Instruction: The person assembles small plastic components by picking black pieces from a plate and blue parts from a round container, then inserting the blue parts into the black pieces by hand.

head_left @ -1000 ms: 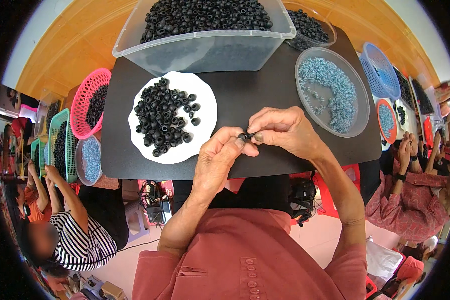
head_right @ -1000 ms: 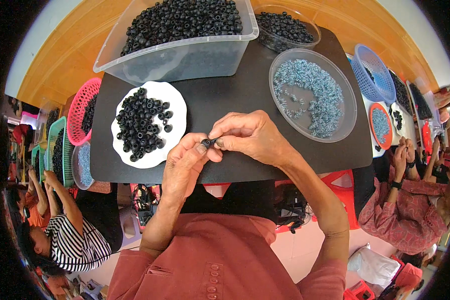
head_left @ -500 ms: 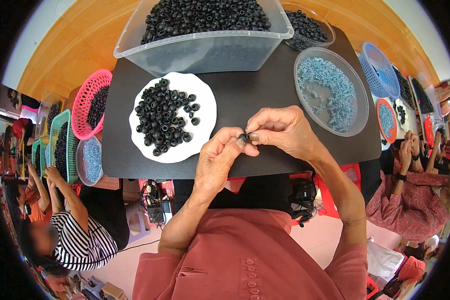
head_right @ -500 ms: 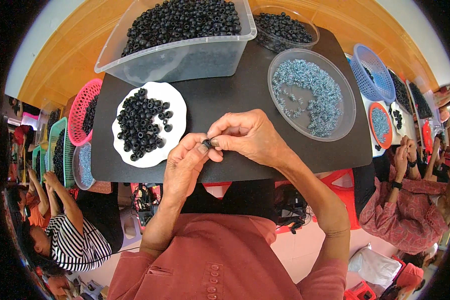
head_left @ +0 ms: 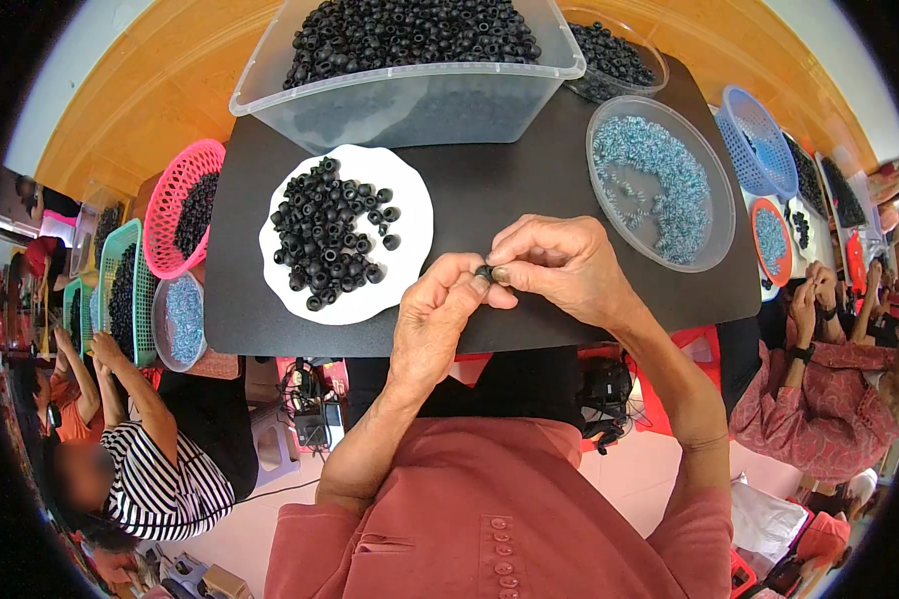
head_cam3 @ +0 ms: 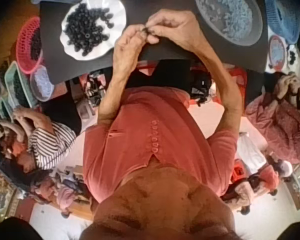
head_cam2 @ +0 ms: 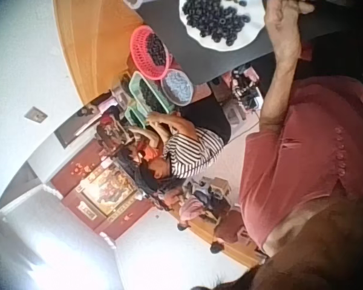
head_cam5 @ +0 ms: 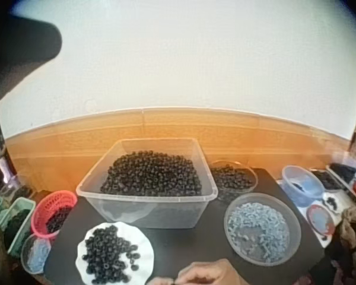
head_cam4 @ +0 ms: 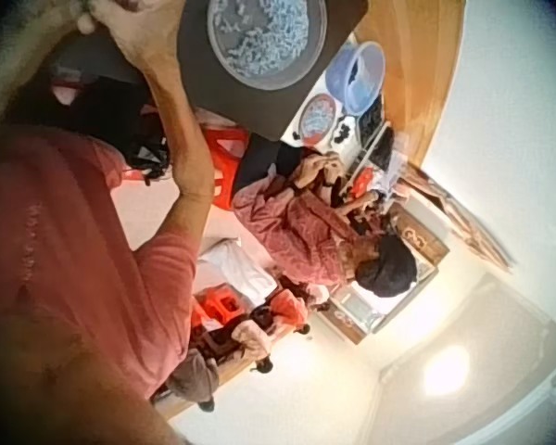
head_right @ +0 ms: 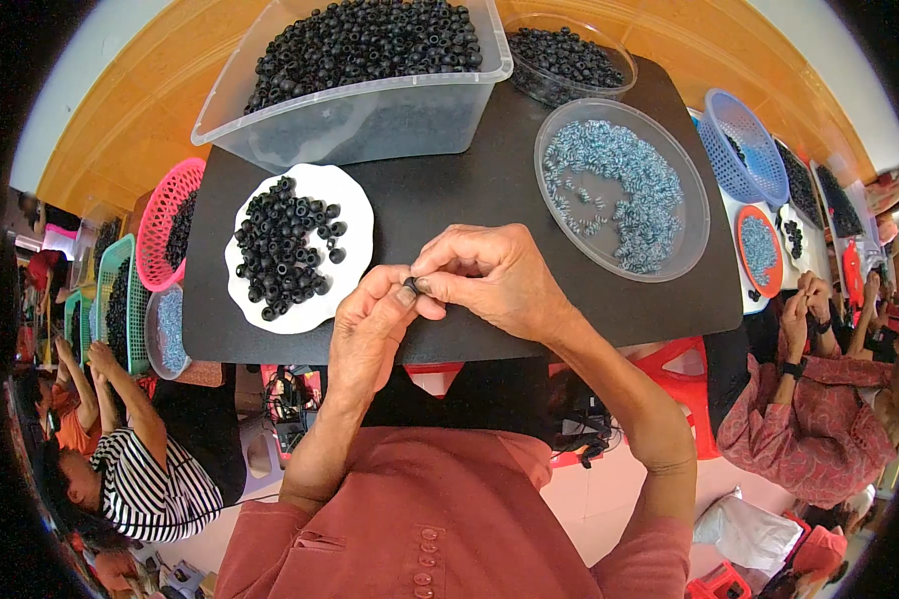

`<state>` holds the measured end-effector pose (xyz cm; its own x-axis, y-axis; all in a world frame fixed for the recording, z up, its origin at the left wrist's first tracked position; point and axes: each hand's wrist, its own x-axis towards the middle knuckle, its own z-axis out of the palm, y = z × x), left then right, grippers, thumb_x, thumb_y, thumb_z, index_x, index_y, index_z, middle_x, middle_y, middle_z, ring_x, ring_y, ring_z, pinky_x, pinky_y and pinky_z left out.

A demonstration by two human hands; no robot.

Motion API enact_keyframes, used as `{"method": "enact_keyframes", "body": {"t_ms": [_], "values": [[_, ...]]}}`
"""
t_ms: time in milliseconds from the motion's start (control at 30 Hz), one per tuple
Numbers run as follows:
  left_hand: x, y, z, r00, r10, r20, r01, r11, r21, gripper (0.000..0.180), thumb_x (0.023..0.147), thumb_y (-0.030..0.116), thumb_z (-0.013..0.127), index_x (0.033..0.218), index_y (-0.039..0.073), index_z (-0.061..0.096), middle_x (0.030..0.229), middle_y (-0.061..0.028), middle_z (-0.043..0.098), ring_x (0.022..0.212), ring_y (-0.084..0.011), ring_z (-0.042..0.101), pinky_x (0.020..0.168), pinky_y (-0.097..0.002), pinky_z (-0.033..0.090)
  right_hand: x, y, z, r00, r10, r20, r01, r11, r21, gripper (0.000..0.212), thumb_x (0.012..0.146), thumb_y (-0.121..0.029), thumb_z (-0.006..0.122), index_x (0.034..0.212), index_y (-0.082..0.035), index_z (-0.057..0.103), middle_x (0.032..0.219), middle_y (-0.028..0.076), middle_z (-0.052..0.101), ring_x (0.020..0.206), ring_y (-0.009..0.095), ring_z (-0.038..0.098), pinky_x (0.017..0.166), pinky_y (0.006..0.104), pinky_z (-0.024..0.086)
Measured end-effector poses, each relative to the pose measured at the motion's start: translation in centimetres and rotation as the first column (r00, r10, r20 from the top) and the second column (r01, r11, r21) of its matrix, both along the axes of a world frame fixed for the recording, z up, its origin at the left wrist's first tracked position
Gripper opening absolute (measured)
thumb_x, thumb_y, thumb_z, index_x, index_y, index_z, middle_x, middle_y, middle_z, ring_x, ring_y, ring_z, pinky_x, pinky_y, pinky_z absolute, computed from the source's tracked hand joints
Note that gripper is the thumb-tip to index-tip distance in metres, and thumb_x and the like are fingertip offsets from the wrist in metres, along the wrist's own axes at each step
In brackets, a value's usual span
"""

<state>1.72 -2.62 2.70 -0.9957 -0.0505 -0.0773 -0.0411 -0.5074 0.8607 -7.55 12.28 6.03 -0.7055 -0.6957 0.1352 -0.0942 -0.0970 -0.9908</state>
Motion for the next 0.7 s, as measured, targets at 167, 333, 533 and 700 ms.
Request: {"method": "enact_keyframes", "body": {"t_ms": [167, 333, 533, 700], "values": [[0.1, 0.0, -0.2, 0.999, -0.005, -0.050, 0.000, 0.996, -0.084, 0.017, 0.094, 0.008, 0.045, 0.103, -0.002, 0.055, 0.085, -0.0087, 0.066, 0.087, -0.0113, 0.059, 0.088, -0.0264, 0.042, -0.2, -0.1, 0.4, 0.999, 0.029, -0.026, -0.029, 0.999, 0.025, 0.006, 0.080, 0.003, 0.063, 0.085, 0.004, 0.065, 0.085, 0.007, 0.064, 0.071, 0.009, 0.060, 0.063, 0.0220, 0.049], [0.1, -0.1, -0.4, 1.000, -0.012, -0.020, 0.012, 1.000, 0.019, 0.018, 0.094, 0.009, 0.044, 0.104, -0.002, 0.055, 0.086, -0.0089, 0.065, 0.086, -0.0108, 0.059, 0.086, -0.0256, 0.043, 0.2, -0.3, -0.3, 0.998, -0.024, -0.057, 0.024, 1.000, 0.006, 0.005, 0.079, 0.003, 0.064, 0.084, 0.005, 0.065, 0.085, 0.007, 0.063, 0.070, 0.009, 0.059, 0.062, 0.0213, 0.049], [0.0, 0.2, -0.5, 0.999, 0.030, -0.038, -0.030, 1.000, -0.002, 0.017, 0.095, 0.009, 0.045, 0.104, -0.002, 0.055, 0.086, -0.0084, 0.065, 0.084, -0.0099, 0.059, 0.083, -0.0234, 0.044, 0.7, -0.6, -0.6, 0.992, -0.079, -0.094, 0.076, 0.997, -0.032, 0.004, 0.079, 0.004, 0.064, 0.083, 0.005, 0.065, 0.084, 0.007, 0.062, 0.070, 0.008, 0.059, 0.061, 0.0206, 0.049], [0.2, 0.7, -0.3, 0.996, 0.078, -0.053, -0.085, 0.983, -0.163, 0.015, 0.095, 0.007, 0.046, 0.104, -0.002, 0.054, 0.086, -0.0080, 0.064, 0.083, -0.0100, 0.060, 0.079, -0.0222, 0.046, 1.2, -0.3, -0.1, 0.993, -0.076, -0.092, 0.079, 0.997, 0.028, 0.008, 0.079, 0.008, 0.062, 0.085, 0.004, 0.065, 0.088, 0.009, 0.062, 0.073, 0.010, 0.059, 0.062, 0.0220, 0.050]]}}
